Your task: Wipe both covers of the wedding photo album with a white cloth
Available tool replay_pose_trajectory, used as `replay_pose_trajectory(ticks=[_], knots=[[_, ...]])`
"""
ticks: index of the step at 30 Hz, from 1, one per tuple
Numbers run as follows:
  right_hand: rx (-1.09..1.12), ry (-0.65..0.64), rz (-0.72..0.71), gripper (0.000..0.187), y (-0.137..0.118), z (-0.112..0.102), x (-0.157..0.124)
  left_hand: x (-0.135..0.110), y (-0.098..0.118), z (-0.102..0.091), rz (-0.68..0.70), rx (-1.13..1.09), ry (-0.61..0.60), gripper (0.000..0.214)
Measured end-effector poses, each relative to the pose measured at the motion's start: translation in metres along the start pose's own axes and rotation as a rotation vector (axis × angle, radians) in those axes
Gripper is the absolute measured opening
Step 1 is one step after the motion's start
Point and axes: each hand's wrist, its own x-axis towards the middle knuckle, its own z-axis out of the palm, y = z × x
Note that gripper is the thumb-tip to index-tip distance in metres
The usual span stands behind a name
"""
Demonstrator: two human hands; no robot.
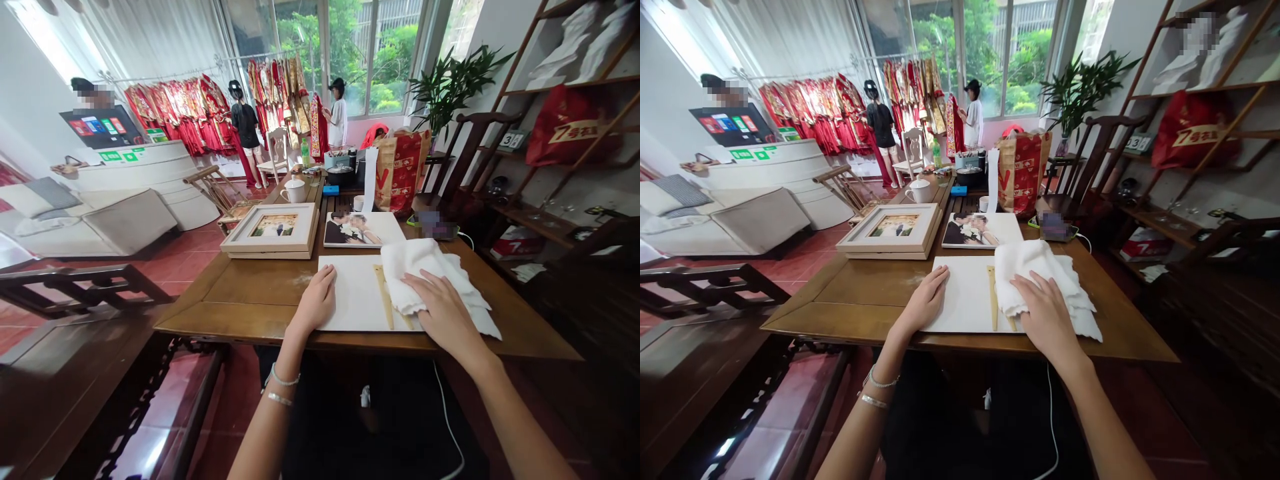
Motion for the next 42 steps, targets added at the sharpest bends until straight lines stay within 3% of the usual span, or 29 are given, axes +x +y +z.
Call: replay_pose_trajectory(ticks=[4,8,11,15,20,23,29,32,35,38,42], knots=[[0.078,-0.044,-0.068,0.068,0.003,-0.018,-0.037,-0.001,-0.002,-0.001,0.007,-0.005,0.004,0.044],[0.178,-0.109,-0.104,0.067,0.025,-0.029,-0.053,-0.001,0.0,-0.001,0.003,0.003,-0.004,0.044],[0.154,-0.101,-0.05,0.07,0.044,-0.026,-0.046,-0.001,0.002,-0.001,-0.01,0.019,-0.02,0.045],[0.029,-0.059,0.083,0.065,0.057,-0.012,-0.016,0.0,0.003,0.0,-0.008,0.022,-0.016,0.045],[-0.089,-0.043,0.189,0.055,0.044,0.003,0.028,0.002,0.004,0.002,0.0,0.017,-0.011,0.044],[-0.086,-0.05,0.17,0.058,0.027,0.006,0.035,0.002,0.004,0.003,-0.002,0.017,-0.013,0.044],[-0.015,-0.094,0.021,0.07,-0.002,-0.012,-0.011,0.002,0.0,0.005,0.019,-0.003,0.008,0.043],[0.092,-0.125,-0.015,0.07,0.007,-0.028,-0.039,0.002,0.0,0.004,0.026,-0.006,0.013,0.043],[0.165,-0.153,-0.016,0.069,0.026,-0.035,-0.046,0.002,0.001,0.003,0.021,-0.002,0.009,0.042],[0.093,-0.105,0.067,0.069,0.033,-0.031,-0.029,0.002,0.002,0.002,0.002,-0.001,0.002,0.043],[0.034,-0.062,0.214,0.063,0.016,-0.014,0.013,0.001,0.001,0.003,0.008,-0.015,0.004,0.043]])
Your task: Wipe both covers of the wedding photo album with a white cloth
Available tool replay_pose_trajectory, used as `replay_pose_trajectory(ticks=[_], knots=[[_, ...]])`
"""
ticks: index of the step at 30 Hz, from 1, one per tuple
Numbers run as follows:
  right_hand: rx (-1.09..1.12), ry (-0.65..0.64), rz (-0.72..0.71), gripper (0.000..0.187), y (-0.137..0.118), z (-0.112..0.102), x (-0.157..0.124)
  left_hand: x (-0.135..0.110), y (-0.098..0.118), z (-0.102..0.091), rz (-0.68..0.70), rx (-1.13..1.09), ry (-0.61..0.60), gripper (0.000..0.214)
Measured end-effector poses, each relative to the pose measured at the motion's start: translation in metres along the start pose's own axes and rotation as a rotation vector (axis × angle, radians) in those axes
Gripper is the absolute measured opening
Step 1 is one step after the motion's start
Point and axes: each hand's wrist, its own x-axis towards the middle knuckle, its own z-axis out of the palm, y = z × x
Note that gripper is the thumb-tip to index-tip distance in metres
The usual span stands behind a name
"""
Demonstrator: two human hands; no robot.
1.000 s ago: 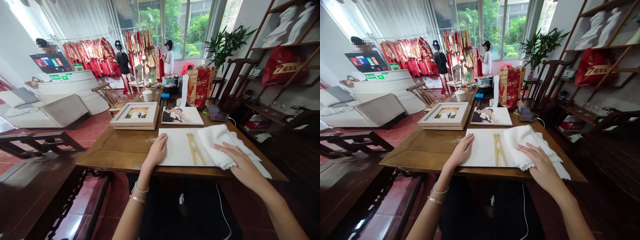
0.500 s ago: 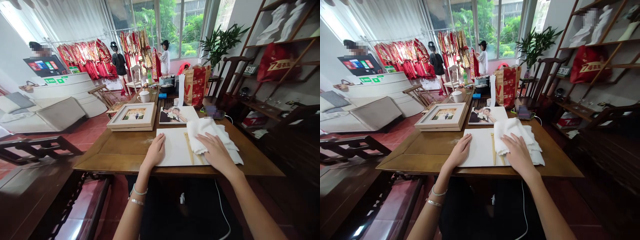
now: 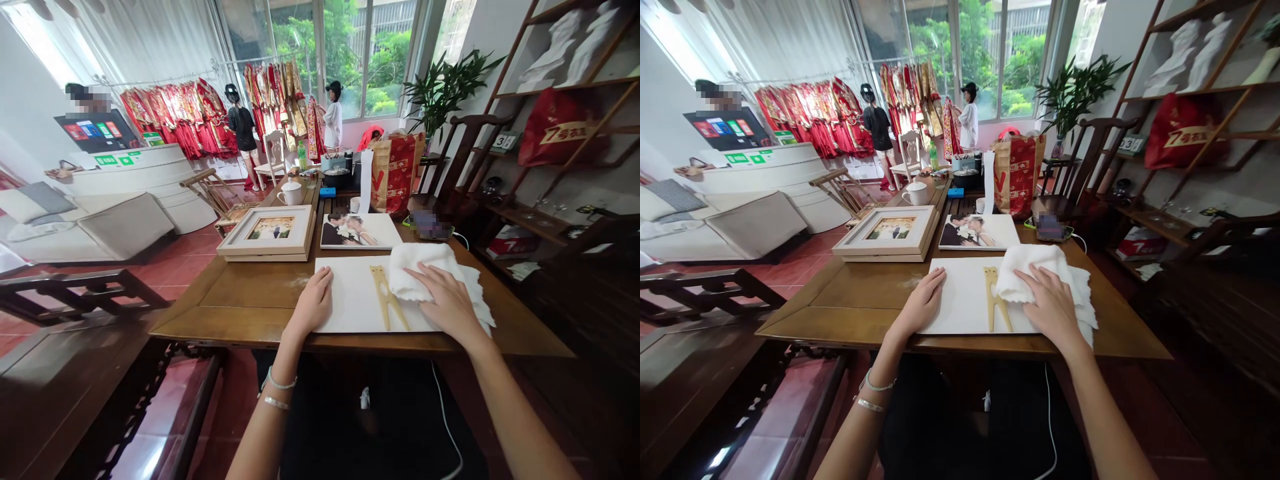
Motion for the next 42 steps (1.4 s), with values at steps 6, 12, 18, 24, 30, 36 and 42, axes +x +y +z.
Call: replay_pose_trajectory(ticks=[6,12,18,24,30,36,42], knots=[[0.102,-0.038,-0.095,0.065,-0.058,0.019,0.021,0.002,-0.001,0.002,-0.01,0.024,-0.018,0.044],[0.183,-0.224,-0.445,0.084,-0.075,-0.004,-0.03,0.001,-0.001,0.0,0.019,0.009,-0.007,0.043],[0.192,-0.311,-0.416,0.083,-0.056,-0.031,-0.061,-0.001,-0.002,-0.001,0.001,0.021,0.004,0.043],[0.114,-0.219,-0.323,0.075,-0.055,-0.004,-0.007,0.0,-0.003,0.0,0.004,0.001,0.021,0.042],[0.0,-0.21,-0.267,0.066,-0.083,0.025,0.045,0.002,0.001,-0.001,0.008,0.004,-0.009,0.044],[0.02,-0.187,-0.399,0.071,-0.104,0.018,0.008,0.001,0.001,-0.005,0.08,-0.035,-0.034,0.041],[0.117,-0.271,-0.541,0.087,-0.09,-0.018,-0.058,0.0,-0.005,-0.003,0.012,-0.026,-0.001,0.042]])
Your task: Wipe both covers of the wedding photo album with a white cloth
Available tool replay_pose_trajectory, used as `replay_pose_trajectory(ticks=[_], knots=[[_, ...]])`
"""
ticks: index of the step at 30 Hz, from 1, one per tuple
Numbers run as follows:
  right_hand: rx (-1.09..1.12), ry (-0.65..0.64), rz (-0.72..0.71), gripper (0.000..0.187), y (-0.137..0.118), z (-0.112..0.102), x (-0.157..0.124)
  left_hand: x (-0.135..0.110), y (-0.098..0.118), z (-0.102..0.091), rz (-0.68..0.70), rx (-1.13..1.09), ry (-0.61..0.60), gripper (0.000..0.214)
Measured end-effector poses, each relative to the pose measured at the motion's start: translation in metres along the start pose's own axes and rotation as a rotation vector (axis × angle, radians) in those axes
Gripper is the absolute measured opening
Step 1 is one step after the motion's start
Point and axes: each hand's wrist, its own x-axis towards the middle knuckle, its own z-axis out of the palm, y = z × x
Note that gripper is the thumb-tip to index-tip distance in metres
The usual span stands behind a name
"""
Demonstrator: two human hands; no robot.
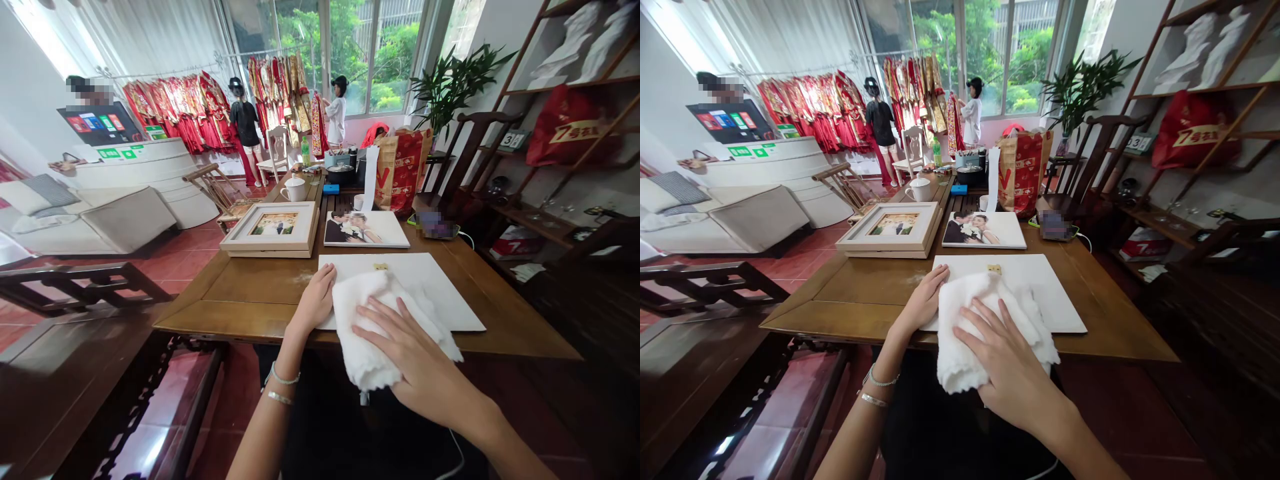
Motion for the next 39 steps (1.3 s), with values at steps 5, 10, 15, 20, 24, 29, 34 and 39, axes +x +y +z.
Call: replay_pose_trajectory(ticks=[5,10,15,20,24,29,34,39], knots=[[-0.069,0.099,0.097,0.073,0.014,-0.006,-0.001,0.0,0.002,0.002,-0.022,0.006,0.015,0.042],[-0.067,0.191,0.205,0.062,0.006,0.011,0.037,0.002,0.007,0.002,-0.056,-0.028,0.022,0.044],[0.093,0.079,0.108,0.07,-0.019,0.013,0.041,0.003,0.011,0.0,-0.112,-0.111,0.028,0.05],[0.184,-0.002,0.079,0.079,-0.008,-0.005,0.01,0.002,0.01,0.0,-0.075,-0.074,0.018,0.046],[0.05,0.107,0.294,0.064,0.024,-0.011,0.013,0.0,0.007,0.001,-0.025,-0.005,0.002,0.04],[0.045,0.108,0.469,0.043,0.059,-0.012,0.062,0.0,0.008,0.001,-0.021,0.021,-0.013,0.041],[0.092,0.049,0.328,0.037,0.068,-0.007,0.117,0.002,0.01,0.002,0.004,0.03,0.008,0.039],[0.123,-0.006,0.218,0.037,0.069,0.005,0.155,0.002,0.014,0.001,0.032,0.035,0.009,0.036]])
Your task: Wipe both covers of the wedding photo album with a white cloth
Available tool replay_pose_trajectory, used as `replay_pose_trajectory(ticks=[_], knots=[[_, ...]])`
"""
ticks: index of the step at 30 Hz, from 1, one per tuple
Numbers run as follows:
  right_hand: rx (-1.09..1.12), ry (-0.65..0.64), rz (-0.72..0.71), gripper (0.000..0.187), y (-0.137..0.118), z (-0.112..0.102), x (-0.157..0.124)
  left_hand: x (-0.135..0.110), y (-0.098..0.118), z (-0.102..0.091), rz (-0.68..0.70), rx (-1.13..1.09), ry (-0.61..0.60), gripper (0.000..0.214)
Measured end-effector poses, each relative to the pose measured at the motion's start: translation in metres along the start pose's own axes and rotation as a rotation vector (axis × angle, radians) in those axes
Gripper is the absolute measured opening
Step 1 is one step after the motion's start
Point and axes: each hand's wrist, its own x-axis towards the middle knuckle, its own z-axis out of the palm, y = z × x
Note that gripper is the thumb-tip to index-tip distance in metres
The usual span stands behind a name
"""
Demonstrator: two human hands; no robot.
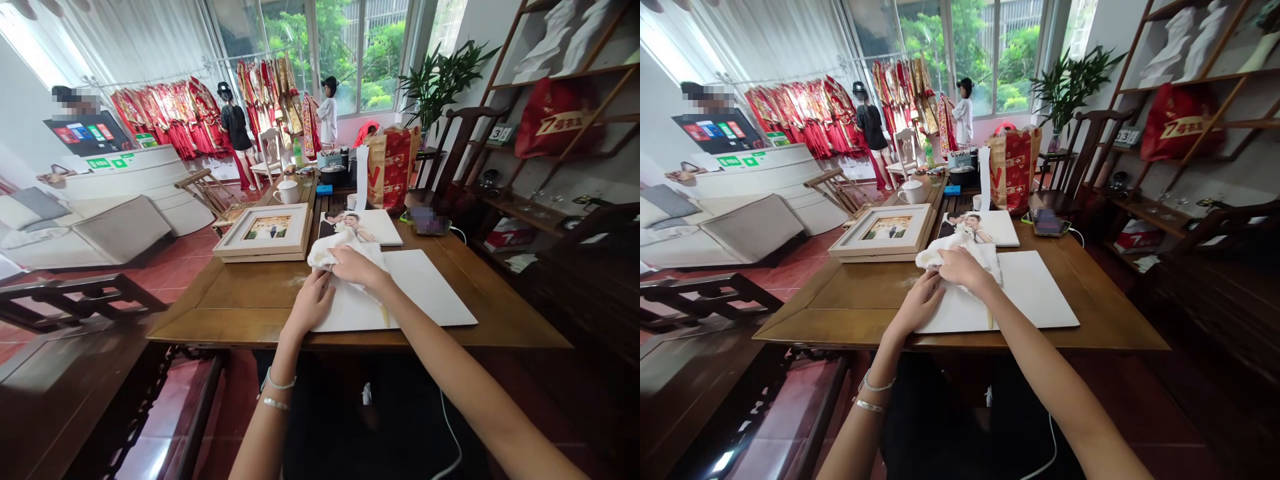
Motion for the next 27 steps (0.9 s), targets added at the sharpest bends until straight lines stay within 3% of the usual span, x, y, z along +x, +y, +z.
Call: replay_pose_trajectory(ticks=[4,8,12,19,23,27], knots=[[-0.015,-0.022,-0.026,0.039,0.005,-0.001,0.012,0.0,-0.001,0.0,-0.014,-0.002,-0.005,0.039],[-0.072,-0.008,0.013,0.034,0.016,-0.012,0.004,-0.001,-0.003,0.0,-0.056,0.002,-0.025,0.043],[-0.137,0.031,0.089,0.03,0.045,-0.026,-0.02,-0.002,-0.006,-0.001,-0.067,-0.019,-0.031,0.043],[-0.222,0.151,0.253,0.048,0.112,-0.035,-0.083,-0.004,-0.009,-0.001,-0.06,-0.035,-0.022,0.042],[-0.251,0.181,0.246,0.056,0.099,-0.022,-0.118,-0.003,-0.009,0.0,-0.061,-0.025,-0.02,0.042],[-0.241,0.177,0.034,0.071,0.057,-0.007,-0.165,-0.003,-0.007,0.0,-0.069,-0.013,-0.027,0.042]])
